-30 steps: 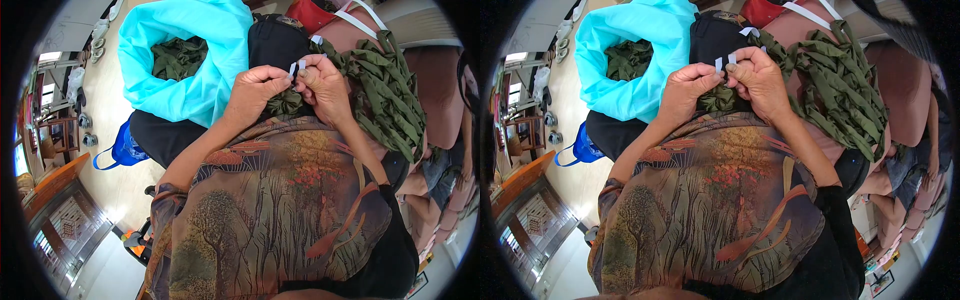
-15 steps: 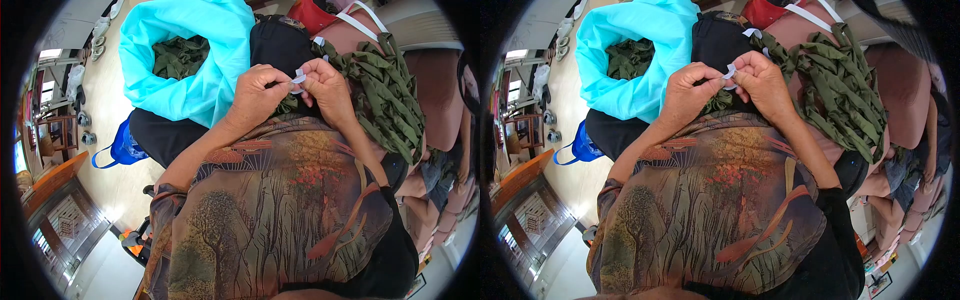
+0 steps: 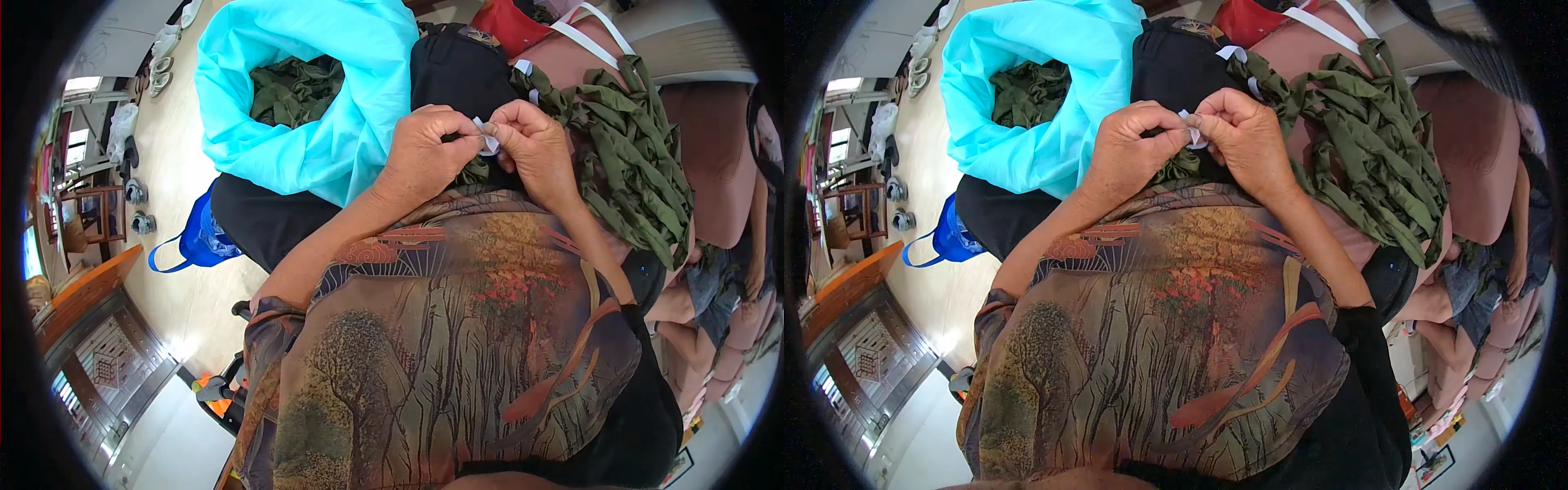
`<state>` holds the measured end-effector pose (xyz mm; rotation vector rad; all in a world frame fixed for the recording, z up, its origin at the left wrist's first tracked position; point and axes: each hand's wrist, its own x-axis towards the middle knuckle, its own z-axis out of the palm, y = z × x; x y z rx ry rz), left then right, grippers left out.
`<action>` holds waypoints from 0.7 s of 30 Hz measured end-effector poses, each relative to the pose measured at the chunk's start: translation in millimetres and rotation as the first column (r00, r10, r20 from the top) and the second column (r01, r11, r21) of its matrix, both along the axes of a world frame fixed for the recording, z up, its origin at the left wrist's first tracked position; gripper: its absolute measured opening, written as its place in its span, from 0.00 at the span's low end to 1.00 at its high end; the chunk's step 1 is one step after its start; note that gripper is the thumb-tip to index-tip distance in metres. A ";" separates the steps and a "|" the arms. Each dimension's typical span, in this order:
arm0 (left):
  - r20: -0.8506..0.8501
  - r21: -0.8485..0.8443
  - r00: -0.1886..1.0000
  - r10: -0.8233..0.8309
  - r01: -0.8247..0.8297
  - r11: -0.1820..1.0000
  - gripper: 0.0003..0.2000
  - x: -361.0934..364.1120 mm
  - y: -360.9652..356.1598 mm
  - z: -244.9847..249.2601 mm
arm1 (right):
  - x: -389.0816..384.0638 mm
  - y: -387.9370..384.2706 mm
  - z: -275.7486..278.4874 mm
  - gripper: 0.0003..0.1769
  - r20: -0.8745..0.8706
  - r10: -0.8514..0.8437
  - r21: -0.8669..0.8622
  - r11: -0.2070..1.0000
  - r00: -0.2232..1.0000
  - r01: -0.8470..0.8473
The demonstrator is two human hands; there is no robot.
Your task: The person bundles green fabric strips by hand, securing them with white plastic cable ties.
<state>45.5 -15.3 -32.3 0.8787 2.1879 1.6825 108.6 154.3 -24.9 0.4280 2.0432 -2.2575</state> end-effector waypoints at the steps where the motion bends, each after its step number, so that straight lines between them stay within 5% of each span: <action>1: 0.006 -0.004 1.000 0.013 -0.013 1.000 0.01 -1.1 -0.8 -0.4 | 0.0 -0.2 -0.3 0.04 0.004 0.009 0.030 1.000 1.000 -0.009; 11: -0.024 -0.016 0.999 0.027 -0.028 0.999 0.02 -2.8 -2.0 -5.9 | 1.4 -0.2 -3.0 0.06 -0.045 0.022 0.060 0.998 0.999 -0.020; 14: 0.534 0.140 0.845 -0.026 -0.058 0.989 0.05 -2.0 -3.2 -3.3 | 0.7 -0.6 -4.9 0.05 -0.098 0.027 0.038 0.999 0.995 -0.023; 17: 0.624 0.257 0.775 -0.095 -0.089 0.962 0.08 -2.6 -3.6 -1.1 | 0.2 -0.4 -6.1 0.04 -0.131 0.051 0.024 0.999 0.990 -0.049; 21: 0.440 0.223 0.895 -0.071 -0.032 0.974 0.07 -4.5 -5.2 -6.3 | -1.4 -0.3 -4.1 0.04 -0.116 0.052 0.008 0.999 0.992 -0.052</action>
